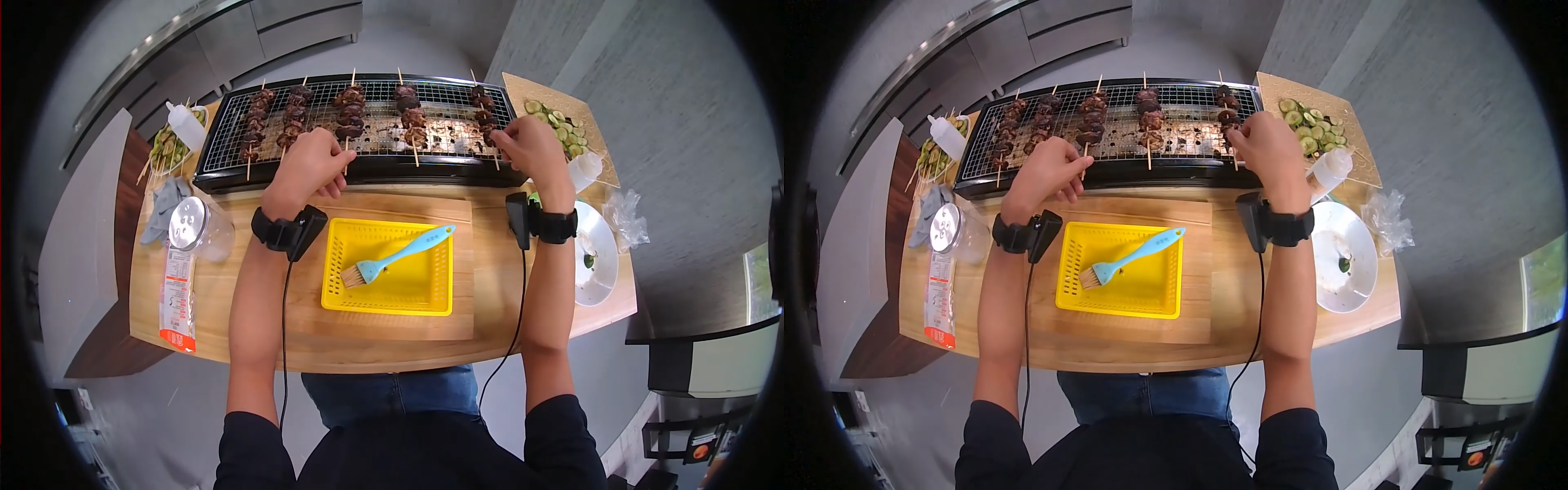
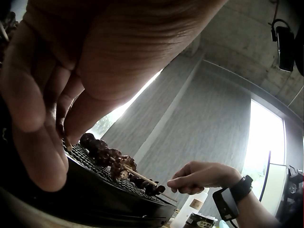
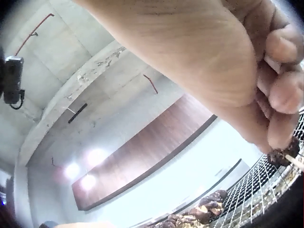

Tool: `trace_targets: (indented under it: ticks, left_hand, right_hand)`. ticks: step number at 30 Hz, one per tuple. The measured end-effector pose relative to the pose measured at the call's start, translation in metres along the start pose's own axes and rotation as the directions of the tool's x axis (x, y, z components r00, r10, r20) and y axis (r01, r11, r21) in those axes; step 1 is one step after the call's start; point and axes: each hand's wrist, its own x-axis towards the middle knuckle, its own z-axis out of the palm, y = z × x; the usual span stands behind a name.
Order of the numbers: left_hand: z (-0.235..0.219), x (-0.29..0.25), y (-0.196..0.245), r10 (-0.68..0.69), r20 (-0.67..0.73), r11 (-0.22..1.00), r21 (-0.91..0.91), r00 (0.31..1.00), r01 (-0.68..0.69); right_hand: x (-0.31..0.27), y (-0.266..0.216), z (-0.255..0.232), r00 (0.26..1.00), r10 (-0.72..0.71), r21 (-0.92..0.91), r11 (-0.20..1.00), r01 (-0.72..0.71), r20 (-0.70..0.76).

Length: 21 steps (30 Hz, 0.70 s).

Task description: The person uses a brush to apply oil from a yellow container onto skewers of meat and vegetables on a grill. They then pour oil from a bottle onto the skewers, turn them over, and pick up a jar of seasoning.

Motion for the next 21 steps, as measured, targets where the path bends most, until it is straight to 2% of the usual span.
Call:
trace_targets:
  ticks: [1, 3, 4, 6, 8, 10, 11, 15, 18, 21]
  left_hand:
    - [0.000, 0.000, 0.000, -0.008, -0.003, 1.000, 0.005, 1.000, 0.008]
    - [0.000, -0.001, 0.000, -0.003, -0.007, 1.000, 0.004, 1.000, 0.003]
    - [0.000, -0.001, 0.000, 0.002, -0.011, 1.000, 0.003, 1.000, -0.002]
    - [0.000, -0.001, 0.000, 0.003, -0.013, 1.000, -0.004, 1.000, -0.003]
    - [0.000, -0.001, -0.001, 0.004, -0.015, 1.000, -0.012, 1.000, -0.004]
    - [0.000, -0.001, -0.001, 0.006, -0.049, 1.000, 0.012, 0.999, -0.005]
    - [0.001, -0.001, -0.001, 0.004, -0.050, 1.000, 0.012, 0.999, -0.004]
    - [0.003, -0.003, 0.000, 0.025, -0.076, 1.000, 0.007, 0.997, -0.025]
    - [0.003, -0.001, -0.001, 0.024, -0.070, 1.000, -0.007, 0.997, -0.024]
    - [0.004, 0.000, -0.001, 0.026, -0.071, 1.000, -0.003, 0.997, -0.026]
  right_hand:
    - [0.000, -0.005, 0.002, 1.000, 0.000, 0.000, 1.000, 0.000, 0.001]
    - [-0.002, -0.021, 0.008, 0.995, -0.099, 0.157, 0.982, 0.103, -0.030]
    - [-0.003, -0.028, 0.013, 0.995, -0.099, 0.157, 0.982, 0.103, -0.030]
    - [-0.007, -0.041, 0.021, 0.975, -0.220, 0.156, 0.962, 0.222, -0.030]
    - [-0.011, -0.052, 0.028, 0.972, -0.232, 0.176, 0.956, 0.233, -0.031]
    - [-0.012, -0.059, 0.035, 0.969, -0.244, 0.176, 0.956, 0.234, 0.040]
    - [-0.013, -0.059, 0.042, 0.953, -0.303, 0.141, 0.943, 0.301, -0.006]
    - [-0.017, -0.064, 0.053, 0.931, -0.365, 0.119, 0.925, 0.360, 0.026]
    - [-0.018, -0.068, 0.049, 0.952, -0.296, 0.145, 0.948, 0.283, 0.080]
    - [-0.019, -0.070, 0.044, 0.950, -0.288, 0.124, 0.954, 0.273, 0.120]
